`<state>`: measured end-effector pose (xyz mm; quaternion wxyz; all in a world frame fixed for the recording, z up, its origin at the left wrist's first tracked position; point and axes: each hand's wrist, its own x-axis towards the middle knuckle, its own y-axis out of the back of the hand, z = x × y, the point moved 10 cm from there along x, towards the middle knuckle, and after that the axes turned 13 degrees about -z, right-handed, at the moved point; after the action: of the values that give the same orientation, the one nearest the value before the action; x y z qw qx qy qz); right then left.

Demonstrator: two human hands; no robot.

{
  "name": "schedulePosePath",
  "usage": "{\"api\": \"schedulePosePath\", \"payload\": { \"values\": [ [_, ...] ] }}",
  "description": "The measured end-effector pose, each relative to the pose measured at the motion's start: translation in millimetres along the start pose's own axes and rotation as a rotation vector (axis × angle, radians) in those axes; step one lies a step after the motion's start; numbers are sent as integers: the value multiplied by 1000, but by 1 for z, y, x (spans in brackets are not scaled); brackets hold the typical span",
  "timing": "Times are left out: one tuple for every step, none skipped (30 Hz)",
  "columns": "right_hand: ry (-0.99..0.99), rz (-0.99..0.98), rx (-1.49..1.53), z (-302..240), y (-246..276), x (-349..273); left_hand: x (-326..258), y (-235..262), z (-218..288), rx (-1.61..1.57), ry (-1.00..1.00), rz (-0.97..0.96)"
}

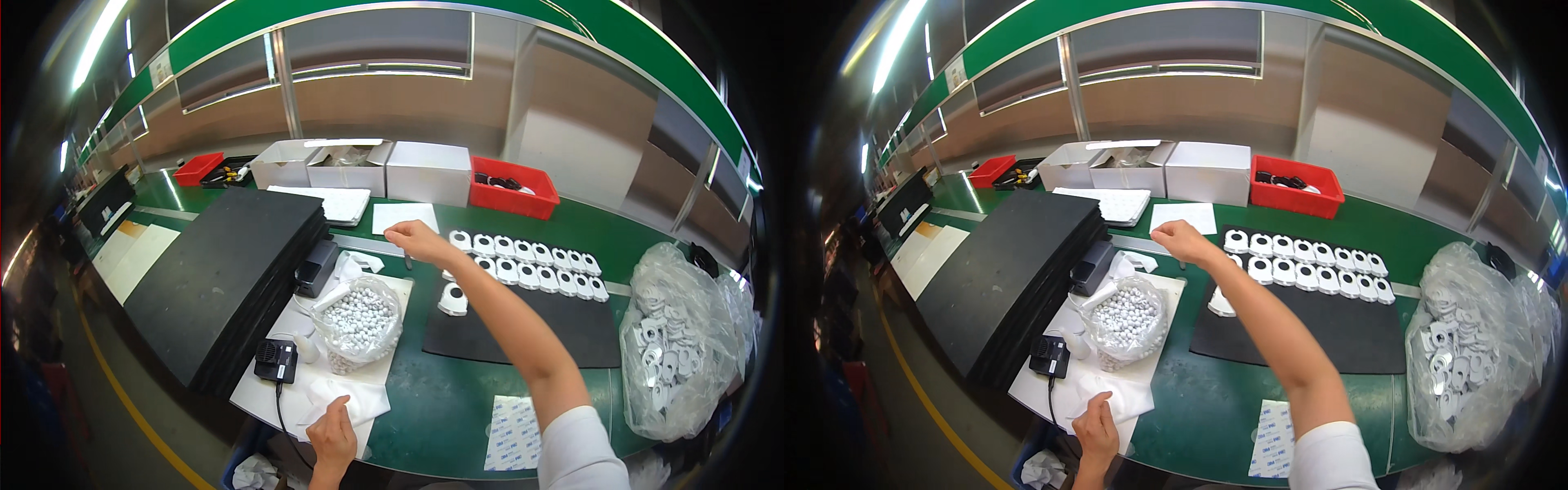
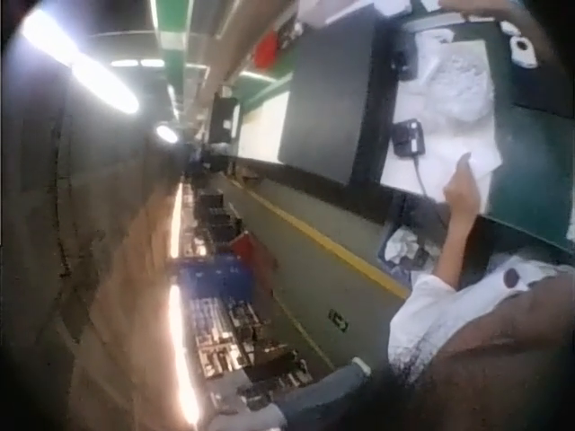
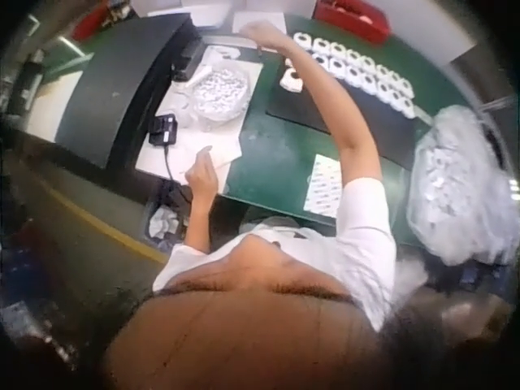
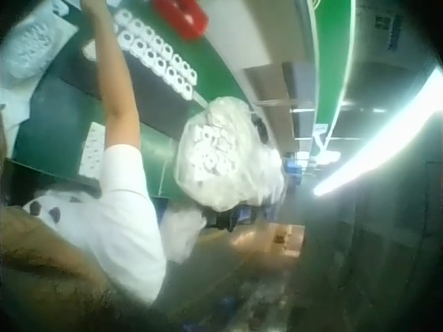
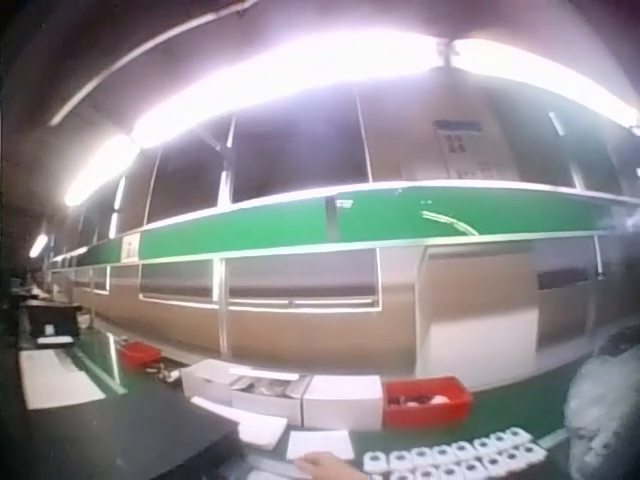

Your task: The person assembles plastic components for light fixtures by hand at a factory workbench.

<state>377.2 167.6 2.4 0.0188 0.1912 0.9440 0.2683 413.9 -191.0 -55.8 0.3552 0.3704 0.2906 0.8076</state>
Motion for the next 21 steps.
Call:
{"api": "schedulePosePath", "payload": {
  "values": [
    [8, -54, -45, -8, 8, -25, -4, -2, 3, 1, 27, 4],
    [51, -63, -99, -16, 16, -59, -12, -5, 9, -2, 53, 4],
    [35, -78, -107, -29, 17, -100, -23, -6, 18, -5, 37, 21],
    [18, -90, -120, -45, 20, -146, -33, -12, 27, -14, 25, 1],
    [44, -87, -154, -54, 30, -189, -41, -15, 45, -4, -50, 86],
    [53, -80, -184, -63, 37, -239, -53, -17, 64, -4, -126, 158],
    [101, -37, -241, -81, 45, -290, -64, -21, 84, -33, -227, 214],
    [142, 10, -302, -103, 51, -343, -70, -30, 105, -56, -251, 197],
    [260, 40, -405, -131, 50, -395, -78, -35, 117, -142, -174, 157],
    [379, 72, -516, -163, 49, -445, -81, -42, 134, -228, -100, 119],
    [485, 54, -589, -191, 41, -494, -86, -56, 155, -426, -25, 49],
    [591, 37, -666, -219, 33, -544, -90, -87, 174, -827, 99, -62],
    [643, 70, -730, -240, 22, -593, -100, -127, 209, -1333, 283, -263],
    [693, 98, -787, -261, 11, -644, -122, -168, 247, -1669, 420, -488],
    [718, -24, -966, -275, 2, -685, -138, -212, 296, -2005, 539, -743],
    [729, -155, -1143, -286, -7, -727, -149, -248, 340, -2161, 623, -926],
    [585, -68, -996, -293, -2, -752, -164, -268, 348, -2283, 744, -992],
    [340, 32, -926, -302, -1, -787, -170, -297, 382, -2291, 738, -1066],
    [556, 318, -1181, -294, 8, -821, -177, -325, 400, -2245, 790, -1055],
    [410, 314, -1099, -287, 21, -840, -184, -343, 403, -2193, 850, -996],
    [264, 303, -1003, -279, 35, -863, -191, -347, 415, -2179, 875, -975]
  ]
}}
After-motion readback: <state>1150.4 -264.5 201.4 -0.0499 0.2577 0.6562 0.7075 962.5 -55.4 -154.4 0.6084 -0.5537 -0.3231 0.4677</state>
